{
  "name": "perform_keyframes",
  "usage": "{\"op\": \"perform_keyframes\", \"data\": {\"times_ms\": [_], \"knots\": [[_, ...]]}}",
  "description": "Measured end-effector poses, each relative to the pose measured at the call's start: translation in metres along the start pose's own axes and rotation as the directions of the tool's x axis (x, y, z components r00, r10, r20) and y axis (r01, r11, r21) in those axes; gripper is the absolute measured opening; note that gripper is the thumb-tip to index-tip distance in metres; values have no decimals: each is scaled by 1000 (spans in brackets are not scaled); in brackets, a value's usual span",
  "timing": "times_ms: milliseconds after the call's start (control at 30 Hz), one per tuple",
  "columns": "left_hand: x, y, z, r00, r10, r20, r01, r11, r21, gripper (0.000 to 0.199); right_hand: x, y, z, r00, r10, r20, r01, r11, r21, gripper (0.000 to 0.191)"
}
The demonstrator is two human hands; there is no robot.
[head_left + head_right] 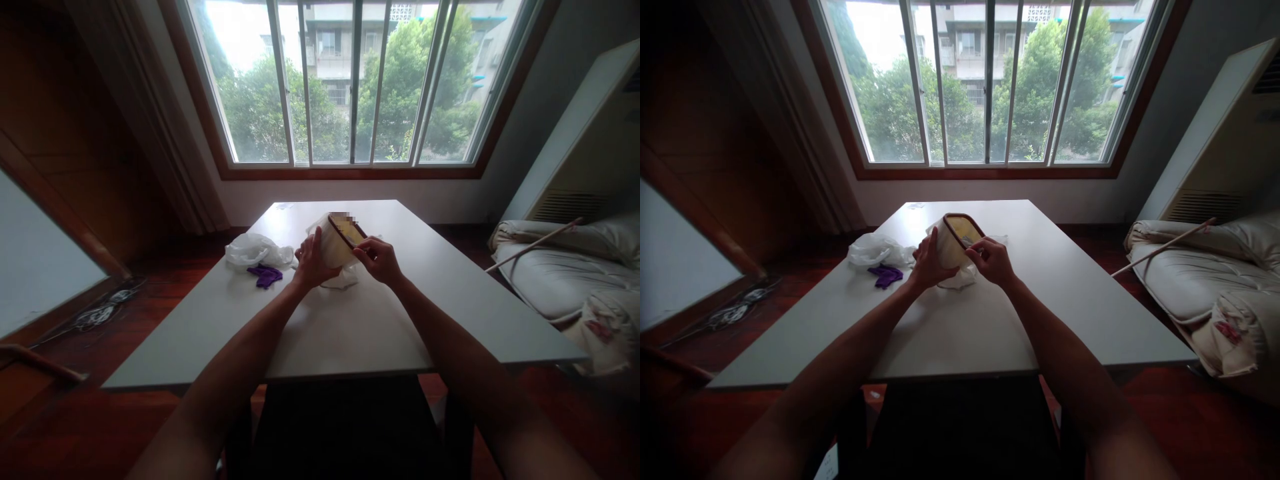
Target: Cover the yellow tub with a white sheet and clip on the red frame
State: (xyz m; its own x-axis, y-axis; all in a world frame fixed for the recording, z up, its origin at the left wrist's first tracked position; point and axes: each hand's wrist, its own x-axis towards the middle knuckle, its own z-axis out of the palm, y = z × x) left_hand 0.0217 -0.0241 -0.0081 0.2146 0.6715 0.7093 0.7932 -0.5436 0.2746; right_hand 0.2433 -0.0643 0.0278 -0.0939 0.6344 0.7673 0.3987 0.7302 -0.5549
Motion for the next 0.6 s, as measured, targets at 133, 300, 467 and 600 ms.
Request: {"op": "perform_keyframes", "data": {"times_ms": [133,300,467,600], "knots": [[2,-2,1,998,59,-7,-59,998,-24,136,0,1,0,1000,7,-15,-7,1000,-8,29],[3,-2,-1,999,46,4,-46,999,-21,136,1,2,0,1000,2,-21,-2,1000,0,29],[3,0,-3,998,57,-6,-57,998,-1,136,2,-2,-1,1000,-6,-26,6,1000,-7,28],[2,1,-3,999,48,-9,-48,999,13,136,2,-4,-2,998,-13,-58,12,1000,-7,29]]}}
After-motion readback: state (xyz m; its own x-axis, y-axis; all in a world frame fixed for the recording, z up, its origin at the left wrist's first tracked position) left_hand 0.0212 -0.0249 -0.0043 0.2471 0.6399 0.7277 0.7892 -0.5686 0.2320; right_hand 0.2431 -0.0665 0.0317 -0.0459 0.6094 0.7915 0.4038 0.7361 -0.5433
